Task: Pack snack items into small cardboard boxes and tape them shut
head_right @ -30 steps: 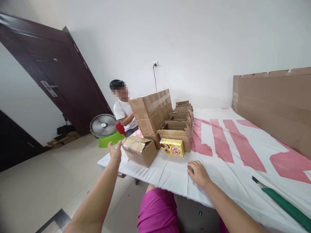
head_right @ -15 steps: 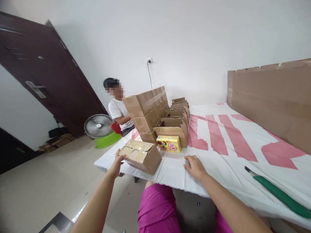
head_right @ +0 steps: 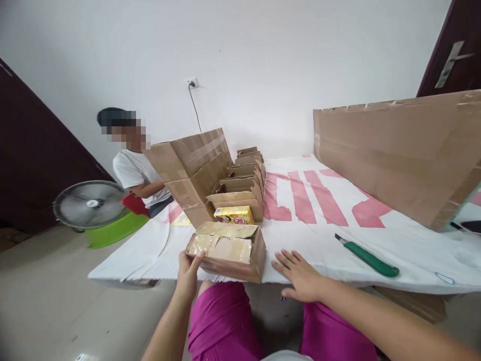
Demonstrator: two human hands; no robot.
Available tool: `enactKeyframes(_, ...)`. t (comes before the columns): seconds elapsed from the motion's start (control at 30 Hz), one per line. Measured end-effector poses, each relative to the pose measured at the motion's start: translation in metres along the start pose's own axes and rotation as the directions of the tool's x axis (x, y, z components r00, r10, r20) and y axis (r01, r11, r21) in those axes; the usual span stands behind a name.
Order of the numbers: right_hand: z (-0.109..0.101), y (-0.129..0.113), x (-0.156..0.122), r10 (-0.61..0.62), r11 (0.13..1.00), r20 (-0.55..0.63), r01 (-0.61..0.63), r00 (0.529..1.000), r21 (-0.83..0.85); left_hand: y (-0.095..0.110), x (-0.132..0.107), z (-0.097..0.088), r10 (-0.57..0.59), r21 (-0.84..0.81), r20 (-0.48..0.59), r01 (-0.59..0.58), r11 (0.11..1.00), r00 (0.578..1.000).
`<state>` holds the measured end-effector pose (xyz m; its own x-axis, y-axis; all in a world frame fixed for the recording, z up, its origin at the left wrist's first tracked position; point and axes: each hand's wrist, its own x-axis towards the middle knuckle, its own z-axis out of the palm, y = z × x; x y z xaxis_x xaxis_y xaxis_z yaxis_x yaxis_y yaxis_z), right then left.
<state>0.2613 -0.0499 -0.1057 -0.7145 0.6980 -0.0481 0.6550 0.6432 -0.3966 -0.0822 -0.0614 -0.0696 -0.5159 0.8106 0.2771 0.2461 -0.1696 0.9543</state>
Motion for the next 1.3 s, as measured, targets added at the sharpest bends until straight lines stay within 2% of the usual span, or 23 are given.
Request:
enactKeyframes(0.1,0.006,-0.006,-0.036,-0.004,0.999,-0.071,0.006,0.997,0.040,0.002,-0.013,0.016,0.000,-0.047,0.105,0.005,0.999,0.994)
enactKeyframes(0.2,0.017,-0.009,-0.054,0.078,0.985,-0.263,-0.035,0.962,0.167,0.007,-0.028,0.039,0.032,-0.031,0.231,-0.025,0.999,0.973)
enactKeyframes(0.3,0.024,0.001,-0.064,0.282,0.926,-0.442,-0.120,0.852,0.359,0.013,-0.044,0.061,0.068,0.008,0.277,-0.073,0.997,0.958)
enactKeyframes(0.4,0.018,0.027,-0.076,0.478,0.858,-0.563,-0.220,0.674,0.465,0.015,-0.056,0.074,0.108,0.028,0.339,-0.124,0.992,0.935)
enactKeyframes(0.47,0.008,0.048,-0.087,0.522,0.852,-0.638,-0.299,0.566,0.430,0.014,-0.060,0.078,0.135,0.042,0.402,-0.165,0.985,0.905)
enactKeyframes(0.5,0.003,0.059,-0.094,0.509,0.860,-0.677,-0.349,0.532,0.372,0.014,-0.061,0.079,0.158,0.045,0.420,-0.194,0.980,0.894)
enactKeyframes(0.57,-0.004,0.079,-0.108,0.452,0.854,-0.739,-0.480,0.499,0.199,0.013,-0.058,0.078,0.250,0.038,0.408,-0.290,0.956,0.878)
enactKeyframes(0.6,-0.006,0.088,-0.115,0.434,0.822,-0.758,-0.559,0.487,0.111,0.013,-0.056,0.078,0.317,0.032,0.395,-0.358,0.933,0.862)
enactKeyframes(0.63,-0.006,0.096,-0.121,0.432,0.771,-0.767,-0.635,0.475,0.040,0.014,-0.053,0.077,0.389,0.026,0.390,-0.432,0.901,0.835)
enactKeyframes(0.7,-0.002,0.111,-0.133,0.466,0.664,-0.761,-0.747,0.451,-0.036,0.016,-0.048,0.076,0.512,0.017,0.415,-0.569,0.822,0.752)
enactKeyframes(0.77,0.001,0.123,-0.139,0.487,0.639,-0.735,-0.766,0.471,-0.068,0.018,-0.046,0.079,0.582,0.001,0.446,-0.650,0.760,0.680)
enactKeyframes(0.8,0.001,0.127,-0.141,0.480,0.661,-0.724,-0.747,0.495,-0.073,0.017,-0.046,0.081,0.603,-0.012,0.444,-0.668,0.744,0.663)
enactKeyframes(0.87,-0.006,0.132,-0.139,0.441,0.730,-0.724,-0.681,0.530,-0.054,0.016,-0.049,0.089,0.629,-0.044,0.416,-0.676,0.736,0.657)
enactKeyframes(0.9,-0.013,0.132,-0.136,0.418,0.764,-0.737,-0.645,0.531,-0.032,0.014,-0.052,0.093,0.635,-0.058,0.398,-0.672,0.738,0.662)
enactKeyframes(0.97,-0.036,0.122,-0.128,0.383,0.813,-0.778,-0.581,0.498,0.029,0.011,-0.057,0.101,0.640,-0.080,0.372,-0.663,0.744,0.673)
enactKeyframes(1.07,-0.083,0.087,-0.111,0.374,0.851,-0.827,-0.511,0.421,0.124,0.009,-0.061,0.109,0.639,-0.092,0.356,-0.655,0.750,0.682)
enactKeyframes(1.1,-0.100,0.071,-0.104,0.370,0.868,-0.825,-0.476,0.428,0.143,0.009,-0.061,0.110,0.641,-0.094,0.354,-0.656,0.749,0.681)
enactKeyframes(1.17,-0.127,0.037,-0.087,0.237,0.931,-0.831,-0.362,0.503,0.046,0.009,-0.061,0.110,0.641,-0.095,0.355,-0.656,0.749,0.680)
enactKeyframes(1.2,-0.138,0.020,-0.078,0.145,0.956,-0.805,-0.290,0.575,-0.035,0.009,-0.061,0.110,0.642,-0.096,0.356,-0.656,0.748,0.679)
enactKeyframes(1.27,-0.152,-0.010,-0.057,-0.036,0.976,-0.676,-0.121,0.736,-0.183,0.008,-0.060,0.109,0.639,-0.098,0.364,-0.655,0.749,0.678)
enactKeyframes(1.3,-0.155,-0.023,-0.047,-0.109,0.968,-0.610,-0.056,0.785,-0.246,0.008,-0.060,0.109,0.638,-0.096,0.367,-0.655,0.750,0.677)
